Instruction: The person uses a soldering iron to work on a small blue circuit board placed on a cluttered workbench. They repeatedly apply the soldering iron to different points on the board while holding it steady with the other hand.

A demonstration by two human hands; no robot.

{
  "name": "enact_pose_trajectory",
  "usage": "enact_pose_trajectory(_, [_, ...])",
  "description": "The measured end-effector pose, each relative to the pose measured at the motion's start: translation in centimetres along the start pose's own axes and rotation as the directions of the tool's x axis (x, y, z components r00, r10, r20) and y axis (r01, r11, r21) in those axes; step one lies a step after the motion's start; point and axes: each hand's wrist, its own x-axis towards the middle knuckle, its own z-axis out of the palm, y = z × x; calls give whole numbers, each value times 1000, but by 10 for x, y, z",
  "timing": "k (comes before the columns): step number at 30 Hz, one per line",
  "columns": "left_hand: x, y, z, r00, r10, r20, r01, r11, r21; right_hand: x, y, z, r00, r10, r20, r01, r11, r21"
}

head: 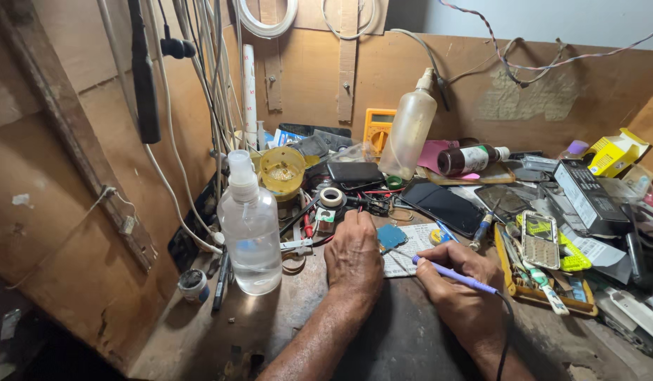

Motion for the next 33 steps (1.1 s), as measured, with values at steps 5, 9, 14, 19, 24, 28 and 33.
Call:
enact_pose_trajectory(5, [-4, -2, -1, 995, 34, -96, -41, 997, -67, 1, 2, 2, 999, -15, -40, 17, 999, 31])
enact_pose_trajectory(9, [-6, -1, -11, 994, -6, -113, -17, 980, -200, 3, 5, 5, 1000, 0, -17, 2, 996, 93])
enact_pose_trajectory(14, [-18, -9, -36, 1000, 5, -4, -5, 973, -230, 4, 7, 8, 1000, -24, -12, 25, 994, 109])
enact_pose_trajectory(19, [-26, -14, -46, 996, 45, 75, -24, 964, -267, 4, 5, 8, 1000, -15, 15, 15, 1000, 9])
enact_pose_trajectory(24, [-26, -14, -43, 996, 38, 78, -18, 967, -253, 5, 4, 8, 998, -48, 27, 46, 996, 80])
enact_pose_trajectory(28, [-22, -16, -43, 996, -3, 95, 30, 958, -286, 5, 4, 9, 999, -32, 33, 30, 998, 62])
enact_pose_trajectory(33, [8, -14, -36, 995, -88, 53, 99, 955, -278, 4, 2, 8, 998, 10, 56, -14, 997, 79])
